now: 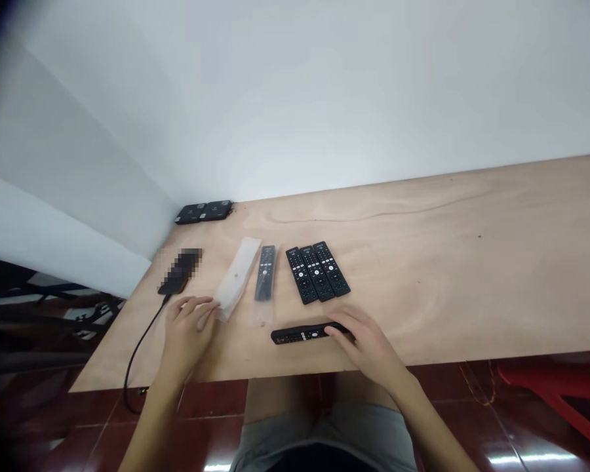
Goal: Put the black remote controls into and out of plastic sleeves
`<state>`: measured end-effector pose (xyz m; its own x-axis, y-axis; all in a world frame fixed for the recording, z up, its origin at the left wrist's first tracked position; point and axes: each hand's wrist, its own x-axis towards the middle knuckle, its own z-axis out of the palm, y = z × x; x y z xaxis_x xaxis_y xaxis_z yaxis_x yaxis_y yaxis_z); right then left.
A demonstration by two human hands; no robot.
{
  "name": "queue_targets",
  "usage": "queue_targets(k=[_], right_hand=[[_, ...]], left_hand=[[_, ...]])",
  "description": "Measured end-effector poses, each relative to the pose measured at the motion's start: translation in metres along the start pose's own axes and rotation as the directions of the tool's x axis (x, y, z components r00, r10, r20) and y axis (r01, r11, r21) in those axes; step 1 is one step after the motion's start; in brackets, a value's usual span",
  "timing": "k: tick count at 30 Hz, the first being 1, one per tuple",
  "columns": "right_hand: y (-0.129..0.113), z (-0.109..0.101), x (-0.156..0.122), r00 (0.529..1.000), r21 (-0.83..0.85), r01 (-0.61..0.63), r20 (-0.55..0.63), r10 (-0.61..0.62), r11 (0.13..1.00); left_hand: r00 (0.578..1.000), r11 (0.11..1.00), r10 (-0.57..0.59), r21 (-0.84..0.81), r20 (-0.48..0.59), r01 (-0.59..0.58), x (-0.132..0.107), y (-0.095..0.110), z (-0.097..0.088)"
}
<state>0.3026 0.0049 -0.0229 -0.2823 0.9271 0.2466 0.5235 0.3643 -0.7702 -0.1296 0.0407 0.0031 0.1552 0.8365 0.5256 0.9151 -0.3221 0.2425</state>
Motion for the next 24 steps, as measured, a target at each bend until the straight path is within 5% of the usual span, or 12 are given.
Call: queue_targets(k=[2, 5, 14, 19, 24], right_hand=[[0.0, 0.001, 0.0, 1.0, -0.009, 0.0, -0.005, 0.0, 1.0], [-0.003, 0.0, 0.001, 1.0, -0.003, 0.012, 0.022, -0.012, 1.0], [0.013, -0.04, -0.013, 0.977, 0.157, -0.203, 0.101, 0.189, 0.966], [0.025, -0.058, -0.032, 0.962, 0.174, -0.263, 0.119, 0.245, 0.949], [0.012, -0.06, -0.027, 0.964, 0.197, -0.246, 0.15, 0.219, 0.949]], left_hand=[[0.999, 0.999, -0.02, -0.031, -0.042, 0.018, 0.0, 0.002, -0.002], [0.995, 0.985, -0.082, -0.159, -0.058, 0.072, -0.003, 0.032, -0.005], [0.935, 0.803, -0.148, -0.513, 0.322, 0.303, -0.019, 0.139, 0.016], [0.914, 0.724, -0.138, -0.59, 0.382, 0.356, -0.021, 0.163, 0.034], [0.911, 0.71, -0.179, -0.592, 0.371, 0.381, -0.027, 0.175, 0.041]])
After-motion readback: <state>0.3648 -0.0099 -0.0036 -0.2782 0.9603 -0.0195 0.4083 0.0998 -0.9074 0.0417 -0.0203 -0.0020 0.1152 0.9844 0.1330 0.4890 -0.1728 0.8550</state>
